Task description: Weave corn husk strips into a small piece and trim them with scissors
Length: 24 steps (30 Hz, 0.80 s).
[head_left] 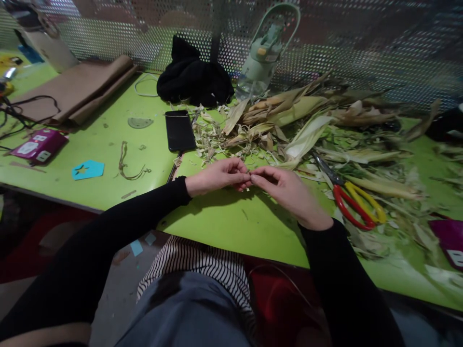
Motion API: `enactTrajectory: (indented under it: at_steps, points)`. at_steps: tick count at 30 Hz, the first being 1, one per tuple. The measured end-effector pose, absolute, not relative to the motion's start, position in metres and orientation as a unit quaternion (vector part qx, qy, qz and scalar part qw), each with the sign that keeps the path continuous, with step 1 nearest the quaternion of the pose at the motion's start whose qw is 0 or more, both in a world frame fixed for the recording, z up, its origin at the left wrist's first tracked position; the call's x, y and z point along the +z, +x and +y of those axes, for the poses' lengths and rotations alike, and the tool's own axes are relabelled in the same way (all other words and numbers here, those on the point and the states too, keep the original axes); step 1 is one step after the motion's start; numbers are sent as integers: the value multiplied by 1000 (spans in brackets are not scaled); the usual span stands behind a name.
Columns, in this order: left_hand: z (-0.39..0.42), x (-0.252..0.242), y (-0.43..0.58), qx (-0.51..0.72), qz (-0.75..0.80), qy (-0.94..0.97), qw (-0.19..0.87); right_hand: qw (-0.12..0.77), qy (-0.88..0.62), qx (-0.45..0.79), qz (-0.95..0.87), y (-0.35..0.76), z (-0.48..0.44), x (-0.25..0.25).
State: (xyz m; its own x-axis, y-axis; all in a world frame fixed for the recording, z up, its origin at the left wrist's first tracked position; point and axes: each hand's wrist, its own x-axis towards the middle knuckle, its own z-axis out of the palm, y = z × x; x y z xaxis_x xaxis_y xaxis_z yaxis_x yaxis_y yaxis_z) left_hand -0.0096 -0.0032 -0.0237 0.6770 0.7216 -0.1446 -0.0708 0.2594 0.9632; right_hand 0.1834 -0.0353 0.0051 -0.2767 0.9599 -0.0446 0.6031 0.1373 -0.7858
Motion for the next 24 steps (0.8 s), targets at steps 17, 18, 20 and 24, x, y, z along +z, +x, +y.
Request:
enactTrajectory:
  at_steps: [17, 18, 20, 24]
  points:
    - [-5, -19, -10, 270, 318, 526, 742, 288, -545, 343, -709, 184, -37, 9]
    - [-5, -18, -10, 270, 316, 525, 743, 280, -542, 346, -712, 184, -37, 9]
    - [-4, -19, -10, 269, 312, 522, 747, 257, -538, 348, -723, 185, -36, 8]
    - [-2, -22, -11, 268, 302, 517, 754, 247, -540, 342, -728, 185, -35, 5]
